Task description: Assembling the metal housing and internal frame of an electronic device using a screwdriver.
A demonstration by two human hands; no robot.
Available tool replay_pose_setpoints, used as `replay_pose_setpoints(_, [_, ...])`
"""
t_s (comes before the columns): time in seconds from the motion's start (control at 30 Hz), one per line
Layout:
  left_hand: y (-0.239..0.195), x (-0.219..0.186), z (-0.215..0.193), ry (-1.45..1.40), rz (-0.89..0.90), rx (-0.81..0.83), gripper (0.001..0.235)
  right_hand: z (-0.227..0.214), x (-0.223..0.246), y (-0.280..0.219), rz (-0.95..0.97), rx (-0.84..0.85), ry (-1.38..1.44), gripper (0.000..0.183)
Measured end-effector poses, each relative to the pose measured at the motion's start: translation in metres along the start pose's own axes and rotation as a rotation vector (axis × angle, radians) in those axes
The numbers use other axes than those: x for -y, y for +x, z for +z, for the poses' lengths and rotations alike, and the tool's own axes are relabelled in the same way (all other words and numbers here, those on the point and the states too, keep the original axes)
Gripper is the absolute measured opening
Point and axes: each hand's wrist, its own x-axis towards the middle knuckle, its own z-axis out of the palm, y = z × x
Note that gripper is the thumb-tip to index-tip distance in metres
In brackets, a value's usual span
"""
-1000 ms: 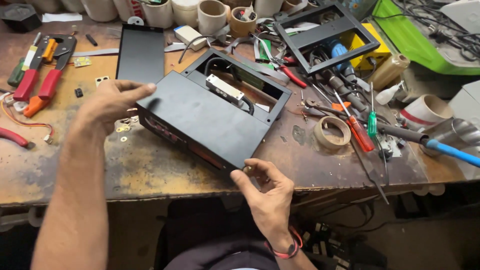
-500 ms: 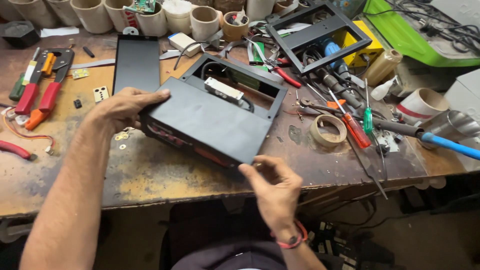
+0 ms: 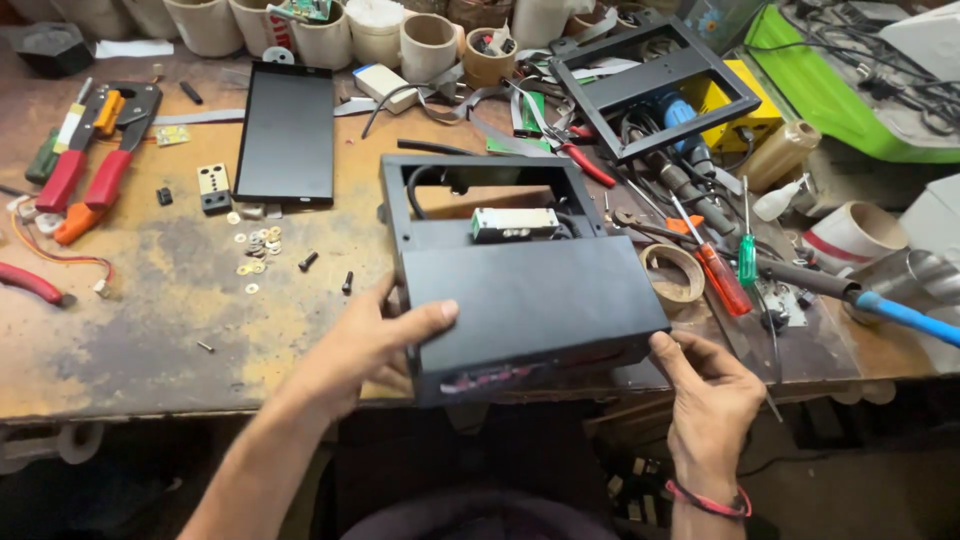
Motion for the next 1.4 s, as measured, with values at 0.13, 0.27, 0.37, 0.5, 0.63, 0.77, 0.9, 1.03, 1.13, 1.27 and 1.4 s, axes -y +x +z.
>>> replay_pose_setpoints(0.13, [-0.027, 0.007, 0.013, -0.225, 0.013, 0.032, 0.091, 0.006, -0.001, 0.004, 0.018, -0.044, -0.071, 0.02])
replay_pose_setpoints(0.27, [-0.035, 0.017, 0.021, -0.291, -0.052, -0.1, 0.1, 0.03, 0.002, 0.017, 0.067, -0.001, -0.119, 0.023])
replay_pose_setpoints(0.37, [-0.032, 0.017, 0.032, -0.378, -0.055, -0.196, 0.097, 0.056, -0.003, 0.047, 0.06, 0.116, -0.062, 0.023])
replay_pose_setpoints(0.5, [-0.024, 0.018, 0.058, -0.592, -0.036, -0.326, 0.095, 0.093, -0.022, 0.093, 0.084, 0.273, -0.039, 0.023])
replay_pose_setpoints(0.63, [-0.005, 0.02, 0.081, -0.724, -0.007, -0.345, 0.084, 0.118, -0.037, 0.128, 0.029, 0.39, -0.045, 0.02])
replay_pose_setpoints(0.77, [0.01, 0.017, 0.093, -0.677, 0.036, -0.415, 0.074, 0.144, -0.016, 0.135, -0.101, 0.412, -0.201, 0.018])
replay_pose_setpoints(0.9, [0.024, 0.013, 0.114, -0.68, 0.074, -0.418, 0.068, 0.152, -0.009, 0.148, -0.272, 0.355, -0.479, 0.022])
replay_pose_setpoints(1.03, [0.034, 0.009, 0.144, -0.657, 0.025, -0.39, 0.062, 0.149, -0.002, 0.159, -0.268, 0.371, -0.508, 0.023])
replay_pose_setpoints(1.13, [0.041, 0.017, 0.16, -0.844, -0.012, -0.395, 0.072, 0.135, 0.002, 0.154, -0.26, 0.41, -0.501, 0.022])
replay_pose_setpoints(1.27, [0.029, 0.03, 0.141, -0.917, 0.005, -0.213, 0.075, 0.104, 0.007, 0.121, -0.143, 0.366, -0.164, 0.02])
replay_pose_setpoints(1.4, [0.009, 0.053, 0.093, -0.255, 0.001, 0.104, 0.072, 0.076, -0.01, 0.084, -0.043, 0.208, -0.029, 0.017])
